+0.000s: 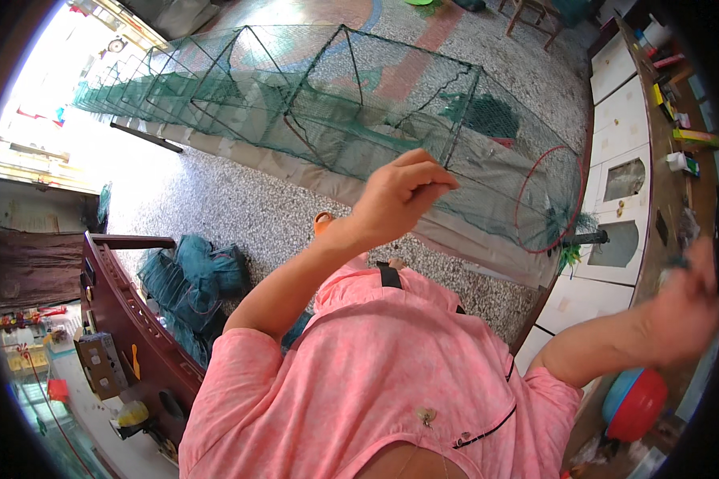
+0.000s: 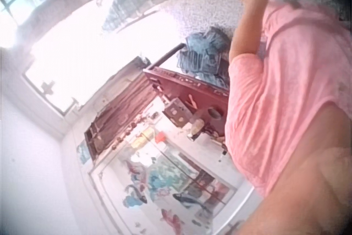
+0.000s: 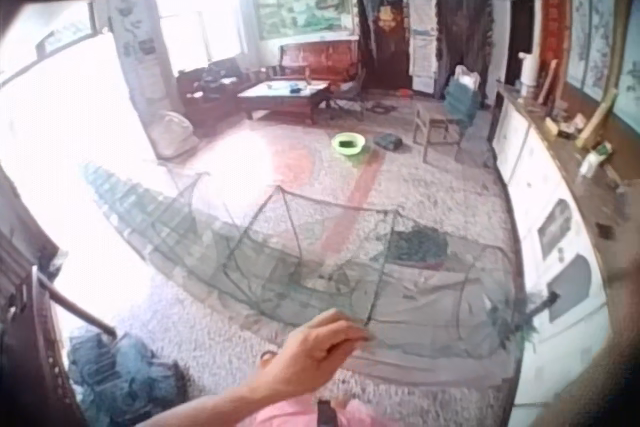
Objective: The person repairs a large mesh fishing trap by hand, threading thin cords through the netting to mend gaps and secure the structure while sitting on the floor.
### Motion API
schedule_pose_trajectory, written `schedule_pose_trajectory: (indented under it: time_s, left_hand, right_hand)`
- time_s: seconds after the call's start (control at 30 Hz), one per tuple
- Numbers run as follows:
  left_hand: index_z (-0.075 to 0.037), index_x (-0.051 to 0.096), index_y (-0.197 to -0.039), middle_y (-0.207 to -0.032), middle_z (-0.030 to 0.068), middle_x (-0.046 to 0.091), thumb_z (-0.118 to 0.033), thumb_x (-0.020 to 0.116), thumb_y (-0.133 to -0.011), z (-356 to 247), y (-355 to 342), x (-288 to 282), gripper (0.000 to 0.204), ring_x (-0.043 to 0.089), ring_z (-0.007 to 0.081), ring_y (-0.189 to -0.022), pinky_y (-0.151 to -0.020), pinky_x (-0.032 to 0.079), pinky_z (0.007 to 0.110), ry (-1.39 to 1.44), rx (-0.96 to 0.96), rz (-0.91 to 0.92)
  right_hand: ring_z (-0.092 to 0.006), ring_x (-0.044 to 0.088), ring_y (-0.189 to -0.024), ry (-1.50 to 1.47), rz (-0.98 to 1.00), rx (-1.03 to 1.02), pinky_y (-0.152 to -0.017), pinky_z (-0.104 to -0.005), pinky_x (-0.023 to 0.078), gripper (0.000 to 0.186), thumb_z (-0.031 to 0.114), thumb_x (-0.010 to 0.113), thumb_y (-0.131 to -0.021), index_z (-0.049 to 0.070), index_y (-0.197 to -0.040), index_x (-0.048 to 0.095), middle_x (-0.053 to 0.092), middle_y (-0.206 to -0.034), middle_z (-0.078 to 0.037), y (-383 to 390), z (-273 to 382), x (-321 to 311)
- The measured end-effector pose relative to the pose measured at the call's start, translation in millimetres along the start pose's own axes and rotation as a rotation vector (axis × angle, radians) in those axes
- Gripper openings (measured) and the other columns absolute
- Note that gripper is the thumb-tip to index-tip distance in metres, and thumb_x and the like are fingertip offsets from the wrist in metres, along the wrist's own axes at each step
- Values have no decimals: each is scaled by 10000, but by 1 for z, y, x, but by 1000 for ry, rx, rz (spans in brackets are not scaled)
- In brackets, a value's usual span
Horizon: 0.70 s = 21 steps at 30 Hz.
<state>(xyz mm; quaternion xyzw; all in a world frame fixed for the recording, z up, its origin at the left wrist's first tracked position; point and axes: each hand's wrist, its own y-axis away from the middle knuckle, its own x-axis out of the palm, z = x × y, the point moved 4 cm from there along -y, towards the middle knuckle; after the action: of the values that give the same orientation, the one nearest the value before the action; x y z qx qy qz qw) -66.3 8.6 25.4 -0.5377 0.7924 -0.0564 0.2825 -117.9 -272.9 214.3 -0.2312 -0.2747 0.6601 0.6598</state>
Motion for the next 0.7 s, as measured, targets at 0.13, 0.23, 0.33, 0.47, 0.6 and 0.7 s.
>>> schedule_pose_trajectory:
  time_s: [0.13,0.23,0.33,0.47,0.6,0.7]
  left_hand:
    - [-10,608,-917,-911,92,550,36,561,-828,4,14,-7,111,571,227,-815,-685,458,291,-52,68,33]
    - [-18,600,-927,-931,95,552,34,556,-824,3,15,-6,122,580,254,-839,-704,471,311,-87,54,27]
    - [-25,590,-938,-954,94,556,38,554,-807,2,15,-3,150,586,275,-852,-702,483,329,-120,26,5]
    - [-25,590,-950,-965,104,556,35,559,-814,6,17,-1,152,584,280,-850,-698,481,321,-175,55,-27]
    - [-21,594,-952,-992,112,555,46,561,-809,10,17,1,162,582,284,-856,-691,483,317,-262,69,-39]
    - [-20,598,-963,-1016,124,553,65,563,-791,23,20,5,195,581,288,-873,-704,483,316,-237,51,-113]
  right_hand:
    - [-70,503,-807,542,237,61,-651,-211,399,68,43,567,-871,22,-928,597,563,-927,-5,15,-78,70]
    - [-178,552,-783,728,530,23,-669,-288,435,76,48,634,-787,45,-863,632,576,-802,-45,21,-124,87]
    - [-231,539,-788,810,602,67,-676,-328,449,64,57,639,-755,55,-819,634,579,-806,-42,30,-145,93]
    - [-228,535,-799,880,693,37,-679,-333,455,58,79,638,-749,67,-807,637,577,-793,-21,30,-159,98]
    - [-223,534,-797,790,736,43,-680,-325,457,51,65,639,-742,63,-792,632,568,-775,-18,30,-172,103]
    - [-217,534,-793,673,735,129,-683,-317,454,74,34,644,-729,58,-795,622,558,-769,-35,32,-185,104]
